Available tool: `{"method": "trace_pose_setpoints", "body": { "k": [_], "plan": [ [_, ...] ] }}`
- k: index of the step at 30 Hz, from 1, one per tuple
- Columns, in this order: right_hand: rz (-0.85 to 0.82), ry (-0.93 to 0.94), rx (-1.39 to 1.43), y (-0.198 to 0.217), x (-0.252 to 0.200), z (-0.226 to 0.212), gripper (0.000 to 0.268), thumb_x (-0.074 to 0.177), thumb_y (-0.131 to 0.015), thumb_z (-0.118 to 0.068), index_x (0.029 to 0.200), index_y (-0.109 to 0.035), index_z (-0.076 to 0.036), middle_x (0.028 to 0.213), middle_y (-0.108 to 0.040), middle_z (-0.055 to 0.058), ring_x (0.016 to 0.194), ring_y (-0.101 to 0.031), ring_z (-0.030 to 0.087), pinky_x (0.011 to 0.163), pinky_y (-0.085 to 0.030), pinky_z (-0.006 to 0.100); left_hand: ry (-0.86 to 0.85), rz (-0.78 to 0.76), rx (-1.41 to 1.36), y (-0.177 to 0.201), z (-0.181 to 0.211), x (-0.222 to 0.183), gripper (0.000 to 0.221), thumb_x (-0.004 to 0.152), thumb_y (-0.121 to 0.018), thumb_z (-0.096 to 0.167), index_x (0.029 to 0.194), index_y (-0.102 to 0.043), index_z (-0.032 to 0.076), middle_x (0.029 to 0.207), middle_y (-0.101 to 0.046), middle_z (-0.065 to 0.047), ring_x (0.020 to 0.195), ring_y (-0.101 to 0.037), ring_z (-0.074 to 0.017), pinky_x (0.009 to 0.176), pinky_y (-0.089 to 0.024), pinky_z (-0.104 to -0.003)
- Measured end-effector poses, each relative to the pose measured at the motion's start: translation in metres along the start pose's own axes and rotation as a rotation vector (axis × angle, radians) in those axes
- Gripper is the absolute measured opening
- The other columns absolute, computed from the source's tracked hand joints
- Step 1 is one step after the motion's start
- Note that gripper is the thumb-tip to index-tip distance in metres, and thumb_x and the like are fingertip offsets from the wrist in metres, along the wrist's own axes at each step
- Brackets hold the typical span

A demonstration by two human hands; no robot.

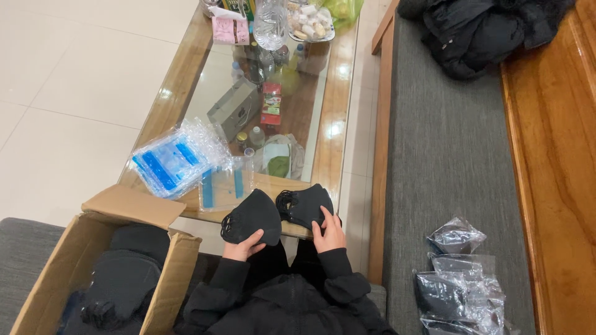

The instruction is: Packaging black face masks into individual plastic bags

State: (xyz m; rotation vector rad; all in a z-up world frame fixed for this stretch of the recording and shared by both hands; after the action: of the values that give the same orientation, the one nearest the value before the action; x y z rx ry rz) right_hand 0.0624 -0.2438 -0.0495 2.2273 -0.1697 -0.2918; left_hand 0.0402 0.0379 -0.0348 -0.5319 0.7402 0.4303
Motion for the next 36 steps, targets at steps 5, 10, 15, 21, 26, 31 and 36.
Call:
{"method": "trace_pose_setpoints", "body": {
  "k": [5,10,15,21,26,31,36],
  "plan": [
    [-0.008,0.013,-0.012,0.002,-0.001,-0.001,0.047,0.100,-0.059,-0.039,0.145,-0.052,-0.026,0.090,-0.045,-0.003,0.076,-0.066,0.024,0.070,-0.056,0.040,0.025,-0.019,0.003,-0.004,-0.019,0.008,0.075,0.064,-0.095,-0.008,0.131,-0.063,0.000,0.125,-0.070,-0.020,0.091,-0.072,-0.0461,0.072,-0.067,-0.055],
    [0.036,0.031,-0.023,0.025,-0.012,-0.029,0.040,0.105,-0.050,-0.042,0.140,-0.057,-0.024,0.089,-0.046,-0.002,0.077,-0.067,0.027,0.069,-0.056,0.041,0.079,0.004,0.020,-0.016,-0.013,-0.012,0.092,0.061,-0.100,-0.002,0.141,-0.055,0.005,0.135,-0.065,-0.018,0.095,-0.072,-0.0469,0.075,-0.067,-0.053],
    [-0.112,0.118,0.713,-0.007,-0.011,-0.041,0.057,0.097,-0.071,-0.022,0.149,-0.050,-0.012,0.098,-0.072,0.011,0.082,-0.069,0.019,0.063,-0.060,0.028,0.084,-0.162,0.166,-0.029,-0.026,-0.015,0.076,0.070,-0.097,0.002,0.136,-0.058,0.002,0.121,-0.071,-0.018,0.085,-0.075,-0.0376,0.063,-0.069,-0.047],
    [-0.236,0.180,0.814,0.009,-0.028,-0.076,0.057,0.097,-0.065,-0.024,0.149,-0.048,-0.009,0.122,-0.072,0.011,0.114,-0.070,0.018,0.089,-0.055,0.027,0.198,-0.314,0.402,-0.043,-0.014,-0.046,0.062,0.078,-0.083,0.017,0.137,-0.067,0.009,0.114,-0.078,-0.018,0.079,-0.076,-0.0289,0.061,-0.064,-0.032],
    [-0.151,0.195,0.654,0.023,-0.033,-0.084,0.057,0.097,-0.067,-0.023,0.150,-0.051,-0.014,0.071,-0.036,-0.006,0.059,-0.035,0.005,0.055,-0.032,0.024,0.210,-0.281,0.312,-0.034,-0.030,-0.033,0.069,0.079,-0.081,0.009,0.144,-0.060,0.012,0.129,-0.073,-0.019,0.097,-0.075,-0.0363,0.075,-0.066,-0.041],
    [-0.110,0.179,0.587,0.046,-0.033,-0.102,0.062,0.097,-0.066,-0.032,0.154,-0.047,-0.018,0.077,-0.043,-0.004,0.061,-0.038,0.007,0.057,-0.035,0.025,0.215,-0.317,0.351,-0.037,-0.028,-0.033,0.068,0.079,-0.081,0.009,0.144,-0.061,0.012,0.141,-0.066,-0.016,0.118,-0.070,-0.0384,0.082,-0.067,-0.044],
    [0.021,0.280,0.439,0.055,-0.034,-0.106,0.039,0.097,-0.067,-0.027,0.135,-0.069,-0.018,0.086,-0.047,-0.004,0.064,-0.043,0.008,0.063,-0.041,0.024,0.184,-0.345,0.457,-0.041,-0.026,-0.037,0.065,0.082,-0.080,0.009,0.144,-0.060,0.011,0.134,-0.071,-0.016,0.103,-0.075,-0.0335,0.076,-0.068,-0.039]
  ]
}}
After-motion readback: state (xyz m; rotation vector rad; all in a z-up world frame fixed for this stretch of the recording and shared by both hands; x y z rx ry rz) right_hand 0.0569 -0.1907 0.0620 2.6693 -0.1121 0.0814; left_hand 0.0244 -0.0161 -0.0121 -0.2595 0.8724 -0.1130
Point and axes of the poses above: each hand's wrist, its own x-axis towards the middle knuckle, its own y-axis out of the back of the hand, z = x × y, the point moved 6 cm from there along x, towards the middle knuckle
